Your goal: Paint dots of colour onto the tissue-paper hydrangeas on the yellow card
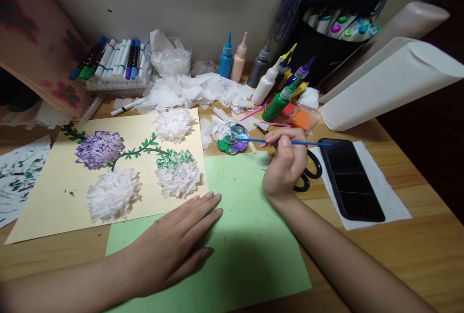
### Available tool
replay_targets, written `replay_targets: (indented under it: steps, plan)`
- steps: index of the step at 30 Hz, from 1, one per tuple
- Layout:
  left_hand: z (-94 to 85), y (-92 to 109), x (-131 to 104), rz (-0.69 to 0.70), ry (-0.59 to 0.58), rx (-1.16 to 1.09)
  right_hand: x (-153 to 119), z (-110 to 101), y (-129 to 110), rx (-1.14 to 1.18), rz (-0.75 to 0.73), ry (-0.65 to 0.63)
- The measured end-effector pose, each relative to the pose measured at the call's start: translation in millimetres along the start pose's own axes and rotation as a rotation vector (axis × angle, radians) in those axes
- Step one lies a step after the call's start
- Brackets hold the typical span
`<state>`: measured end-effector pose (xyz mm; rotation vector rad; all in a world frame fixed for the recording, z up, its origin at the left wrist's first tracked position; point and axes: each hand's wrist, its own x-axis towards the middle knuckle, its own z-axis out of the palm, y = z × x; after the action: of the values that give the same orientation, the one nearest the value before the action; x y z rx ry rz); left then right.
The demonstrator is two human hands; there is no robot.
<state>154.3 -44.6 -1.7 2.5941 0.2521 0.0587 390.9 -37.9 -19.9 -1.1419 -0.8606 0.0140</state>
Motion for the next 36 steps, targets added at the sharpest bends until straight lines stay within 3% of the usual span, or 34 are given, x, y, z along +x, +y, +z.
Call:
replay_targets:
  steps: [2, 4, 7, 9, 16, 24, 36]
  plan:
    - [0.0, 0, 0, -0.006, -0.004, -0.007, -5, 3, -5, 0.028, -0.077, -0.014]
    - [-0.1, 0, 0, -0.013, -0.011, -0.014, -12, 6, -12, 0.049, -0.099, -0.118]
    - [-0.5, 0, 1, -0.017, -0.022, -0.017, -22, 8, -22, 0.119, -0.008, -0.322]
    - [-0.9, 0, 1, -0.017, -0.028, -0.018, -26, 8, -26, 0.160, 0.077, -0.380]
    - [-1.9, 0, 0, -0.020, -0.032, -0.052, -26, 9, -28, 0.198, 0.247, -0.360]
    - [1.6, -1, -1, -0.017, -0.021, -0.059, -26, 7, -29, 0.094, -0.037, -0.378]
    - [1.1, 0, -1, -0.018, -0.010, -0.069, -27, 7, -26, 0.052, -0.187, -0.376]
